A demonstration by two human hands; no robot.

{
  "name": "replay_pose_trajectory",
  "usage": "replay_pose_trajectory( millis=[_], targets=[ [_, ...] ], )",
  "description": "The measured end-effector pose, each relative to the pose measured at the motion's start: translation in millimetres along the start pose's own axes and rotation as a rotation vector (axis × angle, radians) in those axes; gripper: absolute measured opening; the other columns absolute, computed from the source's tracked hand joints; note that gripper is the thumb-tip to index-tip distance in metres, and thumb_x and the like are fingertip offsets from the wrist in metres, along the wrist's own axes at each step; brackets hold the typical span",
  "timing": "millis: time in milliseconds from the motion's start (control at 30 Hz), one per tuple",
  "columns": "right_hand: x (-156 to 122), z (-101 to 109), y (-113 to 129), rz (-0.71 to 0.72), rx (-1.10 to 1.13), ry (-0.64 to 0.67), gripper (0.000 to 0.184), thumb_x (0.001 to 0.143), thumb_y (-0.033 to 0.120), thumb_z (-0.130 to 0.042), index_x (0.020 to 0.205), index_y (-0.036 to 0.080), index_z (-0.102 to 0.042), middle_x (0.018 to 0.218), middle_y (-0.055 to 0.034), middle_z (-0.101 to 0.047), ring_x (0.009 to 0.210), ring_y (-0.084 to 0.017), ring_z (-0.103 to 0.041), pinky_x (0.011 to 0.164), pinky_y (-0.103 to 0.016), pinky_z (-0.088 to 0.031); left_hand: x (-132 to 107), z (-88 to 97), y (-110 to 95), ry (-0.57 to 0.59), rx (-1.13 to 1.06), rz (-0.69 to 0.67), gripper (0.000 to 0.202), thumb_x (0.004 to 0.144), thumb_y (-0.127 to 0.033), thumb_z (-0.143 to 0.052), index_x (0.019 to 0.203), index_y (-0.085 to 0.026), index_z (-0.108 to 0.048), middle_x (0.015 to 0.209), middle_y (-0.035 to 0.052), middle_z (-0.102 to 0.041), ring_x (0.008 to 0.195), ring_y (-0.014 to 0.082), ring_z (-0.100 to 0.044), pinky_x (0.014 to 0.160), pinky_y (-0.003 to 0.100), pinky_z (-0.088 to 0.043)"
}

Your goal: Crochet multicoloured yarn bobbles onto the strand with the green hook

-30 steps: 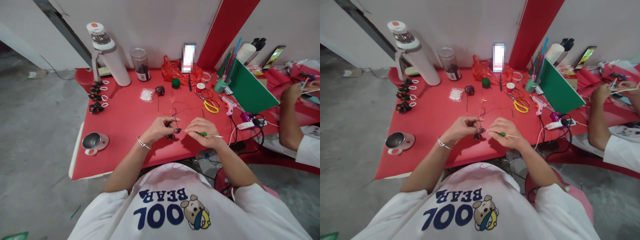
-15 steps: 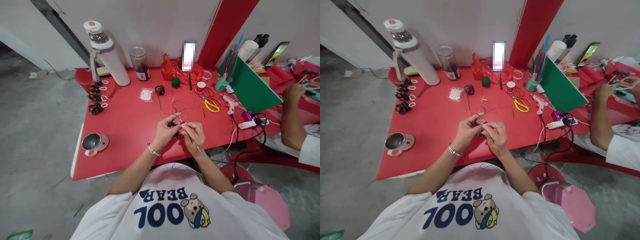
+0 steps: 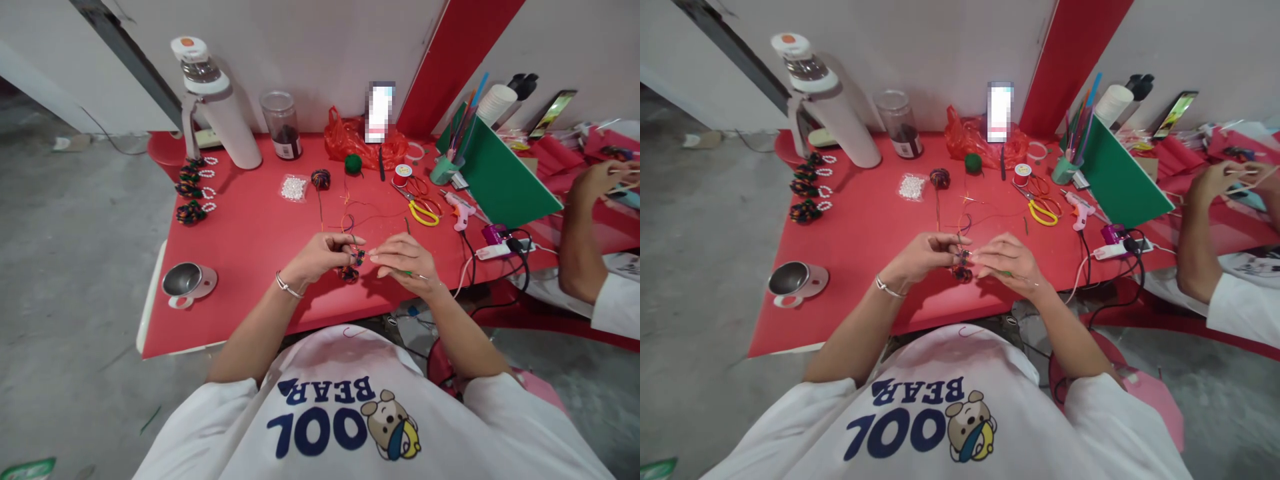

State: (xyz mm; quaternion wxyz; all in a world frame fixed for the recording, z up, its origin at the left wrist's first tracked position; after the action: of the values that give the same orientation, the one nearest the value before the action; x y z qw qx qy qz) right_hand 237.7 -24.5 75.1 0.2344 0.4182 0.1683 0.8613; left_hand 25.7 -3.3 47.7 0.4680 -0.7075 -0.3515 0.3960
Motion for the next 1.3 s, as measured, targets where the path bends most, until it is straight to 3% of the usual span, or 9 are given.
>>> replay_pose_trajectory(
  millis=[333,433,533,600,767,867,967,1067,1300],
  targets=[
    [6,17,-7,-0.180,0.311,0.029,0.016,0.093,0.035,-0.070,0.101,0.027,-0.080,0.089,-0.0058,-0.081,0.084,-0.021,-0.073,0.081,-0.040,-0.056,-5,0.3,-7,0.061,0.113,0.024,0.036,0.061,-0.011,-0.074,0.096,-0.011,-0.080,0.074,0.0032,-0.067,0.066,0.0115,-0.057,0.062,0.025,-0.043],
    [-4,3,-18,-0.354,0.486,-0.095,0.022,0.093,0.043,-0.068,0.092,0.025,-0.080,0.084,-0.0060,-0.079,0.079,-0.021,-0.072,0.077,-0.039,-0.057,-4,-3.3,-5,0.061,0.075,-0.005,0.033,0.061,-0.012,-0.075,0.094,-0.012,-0.081,0.074,0.0026,-0.066,0.067,0.0113,-0.057,0.063,0.025,-0.044],
    [-18,-22,-23,-0.526,0.616,-0.339,0.033,0.089,0.057,-0.068,0.088,0.025,-0.079,0.084,-0.0050,-0.077,0.075,-0.019,-0.071,0.069,-0.035,-0.058,-2,-9.7,-3,0.000,-0.002,-0.080,0.044,0.062,-0.014,-0.077,0.106,-0.012,-0.079,0.074,0.0006,-0.064,0.066,0.0106,-0.057,0.063,0.024,-0.046],
    [-26,-37,-18,-0.557,0.511,-0.491,0.029,0.094,0.053,-0.063,0.094,0.028,-0.078,0.091,-0.0047,-0.077,0.079,-0.019,-0.072,0.069,-0.034,-0.059,-1,-15.7,1,-0.076,-0.016,-0.137,0.055,0.063,-0.014,-0.078,0.118,-0.013,-0.075,0.075,-0.0003,-0.064,0.065,0.0101,-0.058,0.062,0.024,-0.047],
    [-29,-58,8,-0.314,-0.113,-0.499,0.018,0.093,0.034,-0.068,0.109,0.031,-0.078,0.104,-0.0068,-0.078,0.098,-0.023,-0.070,0.089,-0.042,-0.056,0,-30.2,18,-0.298,0.021,-0.176,0.062,0.068,-0.017,-0.077,0.129,-0.013,-0.069,0.073,-0.0009,-0.067,0.062,0.0093,-0.056,0.060,0.022,-0.045],
    [-30,-60,10,-0.230,-0.180,-0.536,0.021,0.093,0.037,-0.068,0.113,0.034,-0.076,0.107,-0.0066,-0.077,0.097,-0.023,-0.069,0.087,-0.043,-0.056,2,-32.1,26,-0.295,-0.110,-0.159,0.065,0.066,-0.021,-0.080,0.129,-0.015,-0.068,0.075,-0.0010,-0.069,0.064,0.0096,-0.058,0.062,0.022,-0.046],
    [-28,-52,-1,-0.232,-0.054,-0.483,0.021,0.095,0.045,-0.063,0.107,0.034,-0.077,0.101,-0.0055,-0.077,0.094,-0.024,-0.070,0.085,-0.045,-0.057,3,-25.9,22,-0.178,-0.191,-0.119,0.055,0.059,-0.019,-0.085,0.113,-0.013,-0.075,0.075,-0.0002,-0.067,0.067,0.0100,-0.060,0.067,0.024,-0.049],
    [-20,-34,-10,-0.193,0.088,-0.313,0.021,0.095,0.045,-0.064,0.108,0.034,-0.077,0.099,-0.0041,-0.079,0.093,-0.023,-0.071,0.086,-0.047,-0.056,0,-15.5,14,-0.062,-0.161,-0.051,0.052,0.056,-0.013,-0.084,0.107,-0.012,-0.077,0.076,0.0016,-0.068,0.070,0.0118,-0.062,0.068,0.025,-0.049],
    [0,7,-10,-0.121,0.158,-0.054,0.021,0.090,0.043,-0.072,0.110,0.036,-0.078,0.101,-0.0024,-0.082,0.091,-0.022,-0.074,0.091,-0.045,-0.054,-5,-3.0,-2,-0.017,-0.034,-0.049,0.050,0.057,-0.009,-0.076,0.107,-0.012,-0.078,0.073,-0.0001,-0.063,0.067,0.0107,-0.057,0.062,0.023,-0.044]
  ],
)
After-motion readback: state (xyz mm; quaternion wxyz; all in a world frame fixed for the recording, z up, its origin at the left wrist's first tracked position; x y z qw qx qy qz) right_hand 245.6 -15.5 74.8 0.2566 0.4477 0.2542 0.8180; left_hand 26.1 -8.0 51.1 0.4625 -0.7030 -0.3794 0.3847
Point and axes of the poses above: each hand's wrist, its own x-axis towards the middle knuckle, its own z-axis out of the back of the hand, y = z × x, the point moved 3 cm from there along x, towards the middle knuckle
